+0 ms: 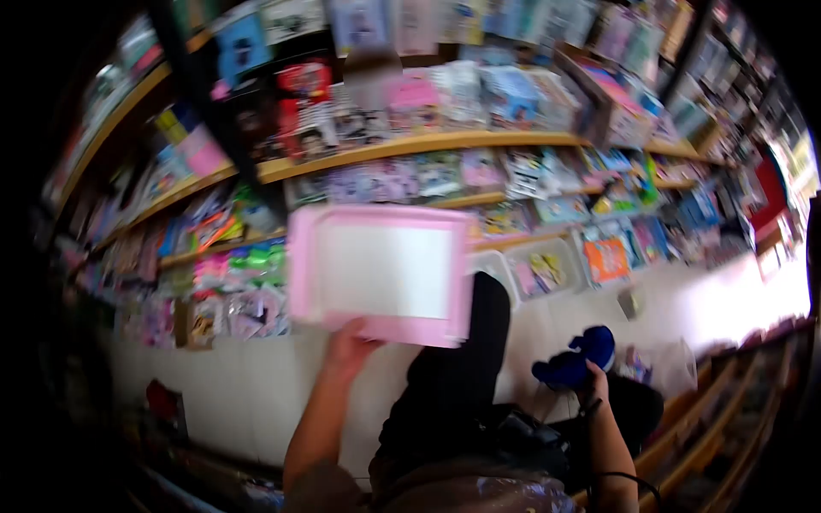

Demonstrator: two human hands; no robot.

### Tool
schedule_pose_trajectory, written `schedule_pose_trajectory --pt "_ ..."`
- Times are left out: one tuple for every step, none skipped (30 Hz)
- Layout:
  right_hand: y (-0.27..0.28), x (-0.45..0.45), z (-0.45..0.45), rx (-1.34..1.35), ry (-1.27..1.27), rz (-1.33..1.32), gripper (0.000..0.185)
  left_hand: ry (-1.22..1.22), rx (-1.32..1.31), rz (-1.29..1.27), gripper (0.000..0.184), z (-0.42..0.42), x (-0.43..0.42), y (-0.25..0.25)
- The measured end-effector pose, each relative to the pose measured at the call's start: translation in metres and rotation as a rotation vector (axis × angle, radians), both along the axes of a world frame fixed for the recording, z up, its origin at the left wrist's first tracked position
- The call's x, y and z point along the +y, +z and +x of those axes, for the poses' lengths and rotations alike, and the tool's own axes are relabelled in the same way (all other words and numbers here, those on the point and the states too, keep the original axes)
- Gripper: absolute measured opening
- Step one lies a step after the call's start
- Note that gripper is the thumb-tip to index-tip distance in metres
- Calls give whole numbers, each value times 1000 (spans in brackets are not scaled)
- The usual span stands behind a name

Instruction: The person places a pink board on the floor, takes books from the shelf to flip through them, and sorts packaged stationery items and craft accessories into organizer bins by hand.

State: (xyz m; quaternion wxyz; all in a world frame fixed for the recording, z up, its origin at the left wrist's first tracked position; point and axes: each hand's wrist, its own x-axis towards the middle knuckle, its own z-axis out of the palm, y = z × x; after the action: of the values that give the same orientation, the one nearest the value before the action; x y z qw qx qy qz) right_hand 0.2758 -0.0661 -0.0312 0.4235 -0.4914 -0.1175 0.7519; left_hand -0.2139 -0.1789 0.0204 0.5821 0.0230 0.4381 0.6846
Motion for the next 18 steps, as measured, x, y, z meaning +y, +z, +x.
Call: schedule_pose_trajectory --pt "-9 -1 2 -18 -19 36 34 75 17 -27 17 -17 -19 -26" --pt "-12 -2 5 -100 -17 -5 39 104 51 -89 16 -31 -36 -40" --pt "17 -9 -11 -250 -35 -38 36 94 86 -105 19 -46 -54 -63" --pt "22 -11 -14 -357 -24 -89 40 133 14 -123 21 -57 -70 -87" --pt "-1 -13 -1 -337 -4 -47 41 157 -14 -111 24 -65 -88 -112" --pt "6 -16 -4 -467 -10 -135 41 173 -67 -97 23 -68 -103 -133" --pt "8 -21 -2 -491 -7 -112 42 198 -189 -108 23 -79 -126 -173" --pt "12 -24 -2 -459 -22 -83 42 228 -207 -195 22 -76 -140 -189" --pt "12 -27 -2 -442 -53 -73 34 268 -269 -291 22 -78 -163 -222" --pt "10 -30 0 -453 -44 -70 35 318 -326 -394 22 -83 -175 -247" --pt "10 -33 -1 -452 -43 -75 35 277 -263 -390 22 -69 -176 -244" --pt "10 -37 0 -453 -36 -82 36 240 -205 -386 22 -56 -182 -243" --pt "7 -40 2 -451 -27 -86 36 208 -208 -379 25 -55 -189 -263" --pt "3 -42 4 -451 -15 -90 37 178 -213 -371 29 -55 -201 -292" --pt "2 -44 5 -453 0 -91 37 195 -290 -411 28 -50 -206 -301" --pt "7 -46 3 -471 6 -93 37 214 -368 -450 27 -45 -210 -312" --pt "13 -47 -3 -486 14 -92 38 222 -397 -488 26 -46 -210 -323" --pt "19 -49 -6 -507 26 -93 38 233 -431 -530 26 -44 -215 -341"
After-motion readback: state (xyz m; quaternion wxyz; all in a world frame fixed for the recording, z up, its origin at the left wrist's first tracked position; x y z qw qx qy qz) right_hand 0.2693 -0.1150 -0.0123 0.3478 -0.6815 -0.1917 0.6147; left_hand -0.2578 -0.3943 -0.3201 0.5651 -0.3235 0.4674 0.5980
